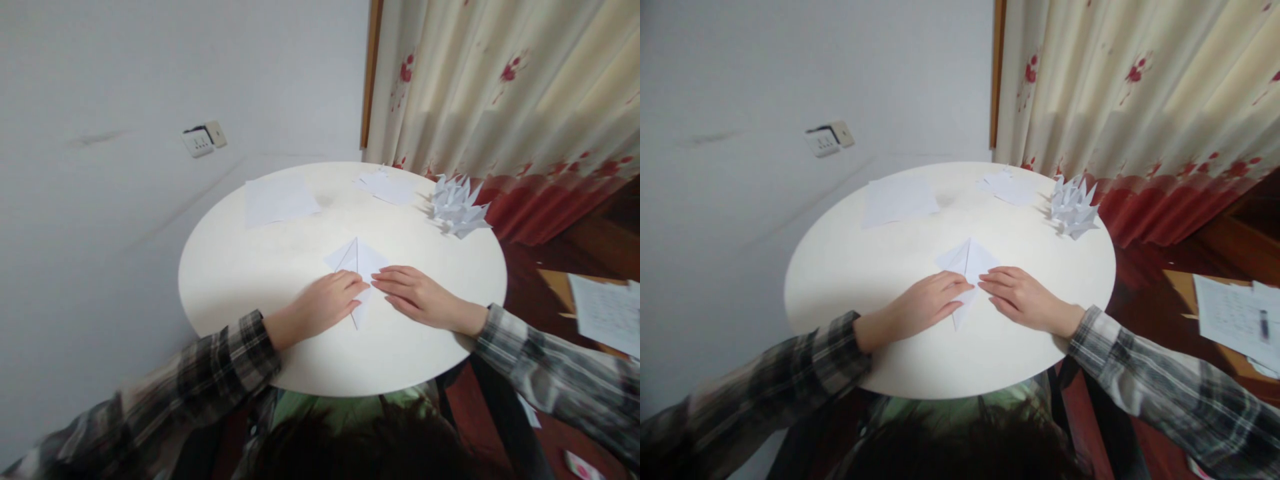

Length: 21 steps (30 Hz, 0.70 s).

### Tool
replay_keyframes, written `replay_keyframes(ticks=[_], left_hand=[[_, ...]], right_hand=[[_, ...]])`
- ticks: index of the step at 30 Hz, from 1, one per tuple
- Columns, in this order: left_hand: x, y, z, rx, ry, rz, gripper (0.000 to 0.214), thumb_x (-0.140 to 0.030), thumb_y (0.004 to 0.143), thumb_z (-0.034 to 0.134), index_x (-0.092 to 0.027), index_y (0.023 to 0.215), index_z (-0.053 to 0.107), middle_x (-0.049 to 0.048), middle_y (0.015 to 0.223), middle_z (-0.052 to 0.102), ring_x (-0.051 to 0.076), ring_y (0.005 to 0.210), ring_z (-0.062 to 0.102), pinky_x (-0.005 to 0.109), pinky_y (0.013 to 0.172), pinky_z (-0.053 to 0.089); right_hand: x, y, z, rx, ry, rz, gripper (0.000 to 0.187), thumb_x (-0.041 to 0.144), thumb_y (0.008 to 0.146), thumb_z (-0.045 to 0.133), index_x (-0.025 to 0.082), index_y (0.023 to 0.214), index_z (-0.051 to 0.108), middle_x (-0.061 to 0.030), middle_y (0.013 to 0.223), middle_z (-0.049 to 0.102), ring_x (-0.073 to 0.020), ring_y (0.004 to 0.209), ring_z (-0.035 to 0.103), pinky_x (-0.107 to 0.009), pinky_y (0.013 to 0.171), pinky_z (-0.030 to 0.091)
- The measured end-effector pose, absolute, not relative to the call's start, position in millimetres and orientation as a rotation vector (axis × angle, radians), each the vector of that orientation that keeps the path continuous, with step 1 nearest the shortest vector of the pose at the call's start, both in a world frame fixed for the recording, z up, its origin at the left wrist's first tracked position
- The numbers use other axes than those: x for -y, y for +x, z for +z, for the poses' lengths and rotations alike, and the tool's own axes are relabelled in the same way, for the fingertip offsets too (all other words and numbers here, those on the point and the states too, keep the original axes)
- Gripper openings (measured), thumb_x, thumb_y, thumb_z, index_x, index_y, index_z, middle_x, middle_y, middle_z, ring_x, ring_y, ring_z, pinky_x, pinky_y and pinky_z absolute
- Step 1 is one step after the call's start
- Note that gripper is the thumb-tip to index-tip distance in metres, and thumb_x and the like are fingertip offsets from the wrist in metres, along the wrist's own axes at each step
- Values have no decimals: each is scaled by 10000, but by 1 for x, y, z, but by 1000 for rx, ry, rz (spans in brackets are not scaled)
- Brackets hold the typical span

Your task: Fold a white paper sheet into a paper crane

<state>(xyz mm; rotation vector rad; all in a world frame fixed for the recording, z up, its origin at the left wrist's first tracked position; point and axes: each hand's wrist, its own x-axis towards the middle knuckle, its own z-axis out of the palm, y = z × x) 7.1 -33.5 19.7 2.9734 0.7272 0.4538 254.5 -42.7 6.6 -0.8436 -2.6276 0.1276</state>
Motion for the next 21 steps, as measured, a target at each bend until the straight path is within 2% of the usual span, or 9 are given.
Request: replay_keyframes(ticks=[3,10,21], left_hand=[[23,7,15,-728,3026,493,294,-218,904,459,-115,1173,513,134,1167,555,234,1095,508,391,923,437],[22,5,12,-724,3025,476,313,-174,878,455,-111,1179,515,128,1128,568,234,1064,515,388,885,462],[20,5,15,-716,3038,458,307,-171,874,447,-102,1164,520,123,1104,563,230,1028,517,375,874,456]], right_hand=[[51,252,10,2605,-888,134,369,259,906,426,179,1254,518,-116,1279,525,-224,1185,470,-417,988,424],[49,252,12,2485,-966,191,402,307,921,400,194,1303,452,-124,1187,559,-217,1081,532,-413,919,474],[49,248,15,2537,-1003,17,342,303,908,417,169,1188,561,-136,1155,576,-246,1074,533,-441,891,473]])
